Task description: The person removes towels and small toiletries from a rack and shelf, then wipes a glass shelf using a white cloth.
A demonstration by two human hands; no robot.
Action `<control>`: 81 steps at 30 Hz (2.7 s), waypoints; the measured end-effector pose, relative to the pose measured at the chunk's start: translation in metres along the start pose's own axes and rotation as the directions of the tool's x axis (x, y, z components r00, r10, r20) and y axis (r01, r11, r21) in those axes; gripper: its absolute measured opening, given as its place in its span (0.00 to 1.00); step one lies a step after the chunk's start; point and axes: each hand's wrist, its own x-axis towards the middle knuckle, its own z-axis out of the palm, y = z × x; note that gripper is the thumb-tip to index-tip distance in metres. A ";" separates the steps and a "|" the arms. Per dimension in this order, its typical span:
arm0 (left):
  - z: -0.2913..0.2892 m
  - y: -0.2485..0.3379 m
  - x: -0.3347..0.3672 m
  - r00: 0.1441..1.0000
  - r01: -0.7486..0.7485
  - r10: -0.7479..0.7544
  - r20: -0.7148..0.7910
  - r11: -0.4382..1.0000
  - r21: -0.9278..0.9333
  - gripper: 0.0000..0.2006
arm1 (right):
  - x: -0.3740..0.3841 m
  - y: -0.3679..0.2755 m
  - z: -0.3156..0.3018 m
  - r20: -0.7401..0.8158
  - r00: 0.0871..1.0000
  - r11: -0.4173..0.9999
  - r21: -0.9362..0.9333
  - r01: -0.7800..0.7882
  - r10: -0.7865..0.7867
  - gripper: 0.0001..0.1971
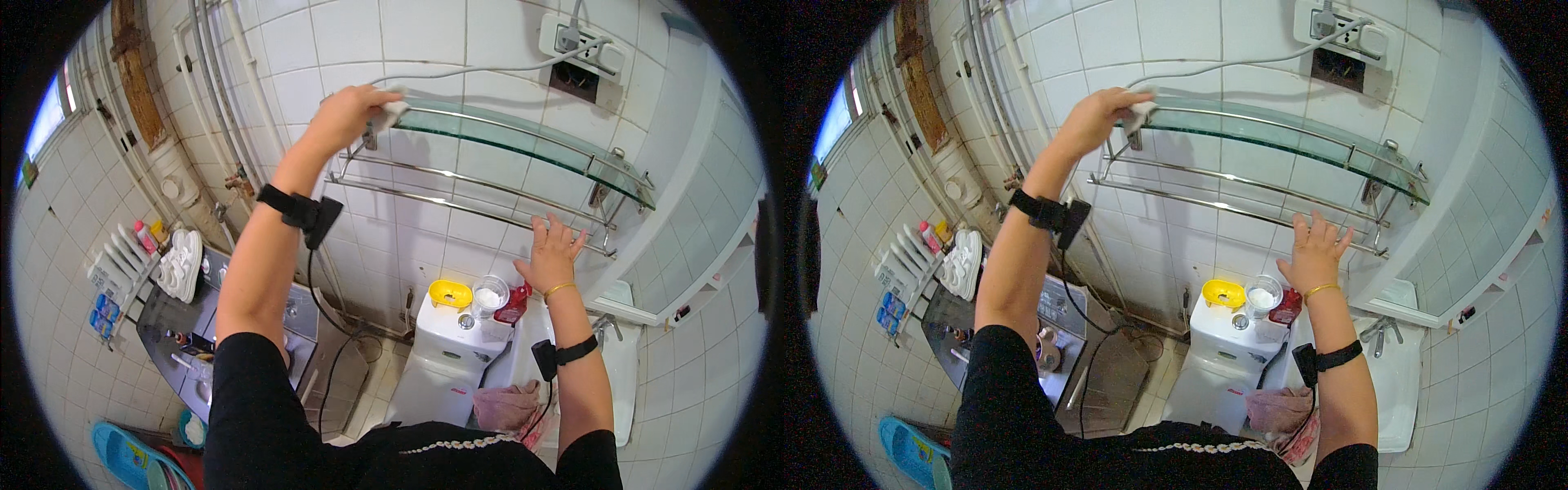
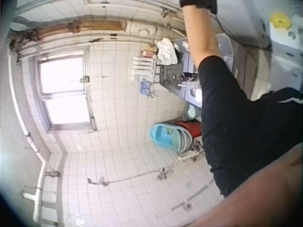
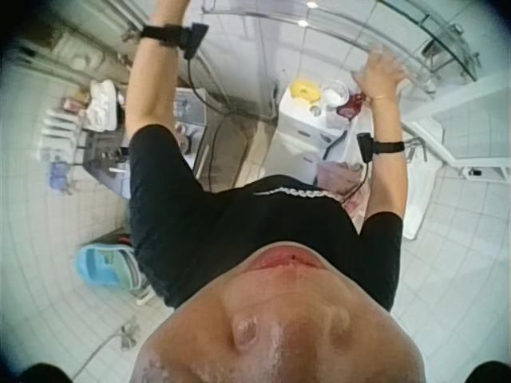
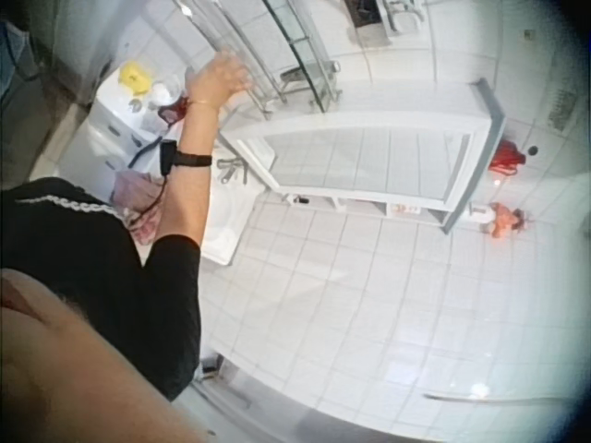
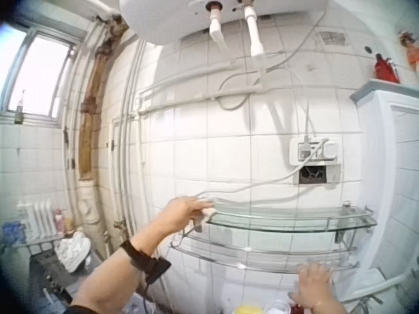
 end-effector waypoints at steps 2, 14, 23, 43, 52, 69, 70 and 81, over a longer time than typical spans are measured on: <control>0.024 0.043 0.019 0.999 -0.049 0.049 -0.004 0.999 -0.018 0.33 | 0.000 0.007 -0.005 0.008 1.000 1.000 -0.014 -0.010 0.010 0.58; 0.071 0.088 0.036 0.961 -0.241 0.262 -0.084 0.949 0.202 0.28 | -0.006 0.031 -0.003 0.019 1.000 0.999 0.038 -0.001 0.000 0.58; 0.124 0.169 0.060 0.889 -0.351 0.431 -0.155 0.859 0.373 0.18 | -0.008 0.046 0.014 -0.023 1.000 1.000 -0.002 0.002 -0.002 0.58; 0.189 0.266 0.084 0.811 -0.357 0.504 -0.297 0.829 0.431 0.12 | -0.014 0.066 0.011 -0.017 0.999 0.999 0.012 0.034 -0.034 0.59; 0.202 0.269 0.091 0.799 -0.407 0.533 -0.278 0.820 0.403 0.11 | -0.013 0.054 -0.001 0.022 1.000 0.999 0.041 0.010 -0.011 0.57; 0.065 0.060 0.011 0.933 -0.177 0.281 -0.226 0.903 0.392 0.25 | -0.010 0.037 -0.007 0.005 1.000 1.000 0.022 0.022 -0.023 0.58; 0.067 0.058 0.012 0.906 -0.199 0.311 -0.288 0.912 0.359 0.23 | -0.009 0.036 -0.008 0.011 1.000 1.000 0.022 0.019 -0.019 0.57; 0.124 0.142 0.045 0.881 -0.263 0.398 -0.256 0.861 0.435 0.17 | -0.005 0.029 0.008 -0.008 1.000 1.000 -0.018 -0.022 0.022 0.58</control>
